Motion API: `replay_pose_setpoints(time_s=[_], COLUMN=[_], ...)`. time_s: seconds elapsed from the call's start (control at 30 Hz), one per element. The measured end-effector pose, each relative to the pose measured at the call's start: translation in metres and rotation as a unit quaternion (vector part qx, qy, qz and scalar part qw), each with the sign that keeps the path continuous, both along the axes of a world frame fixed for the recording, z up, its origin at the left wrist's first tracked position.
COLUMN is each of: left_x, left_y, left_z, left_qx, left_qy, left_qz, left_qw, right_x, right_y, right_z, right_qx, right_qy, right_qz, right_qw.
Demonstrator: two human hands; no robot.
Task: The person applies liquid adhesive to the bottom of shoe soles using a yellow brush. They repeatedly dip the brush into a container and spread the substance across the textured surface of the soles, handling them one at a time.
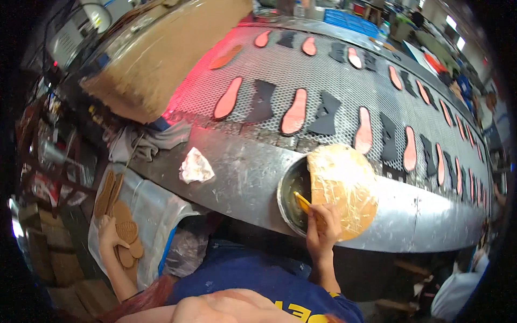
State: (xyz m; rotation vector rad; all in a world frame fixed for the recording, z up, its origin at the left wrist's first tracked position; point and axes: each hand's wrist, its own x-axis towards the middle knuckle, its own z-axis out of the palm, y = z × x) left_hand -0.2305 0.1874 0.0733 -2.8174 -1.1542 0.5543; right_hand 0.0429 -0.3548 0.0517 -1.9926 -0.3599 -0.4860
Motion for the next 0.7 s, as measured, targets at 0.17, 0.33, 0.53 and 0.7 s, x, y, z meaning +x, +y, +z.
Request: replay_pose_setpoints(time_s=[0.17, 0.33, 0.53, 0.7], left_x=[0.083, 0.153, 0.216, 0.243], left_y=[-0.042, -0.089, -0.142, -0.156], left_z=[0.039, 0.044, -0.015, -0.073], left_qx=[-0.141, -0.210, -0.311, -0.376], left_qy=[-0.194, -0.481, -0.659, -0.524], left_qz=[-0.022, -0.120, -0.021, -0.081], left_qw=[0.971, 0.843, 0.684, 0.760], right_x=[-0.008, -0.007, -0.009, -0.013], right_y=[0.004, 0.005, 0.001, 0.000], right_z=[0.022, 0.008, 0.012, 0.010], right_qx=[-0.127, -0.210, -0.169, -0.139], right_qy=[-0.052, -0.050, -0.051, -0.031], right_qz=[-0.022, -0.012, 0.003, -0.002], right_qw=[0.990, 0.976, 0.984, 0.990])
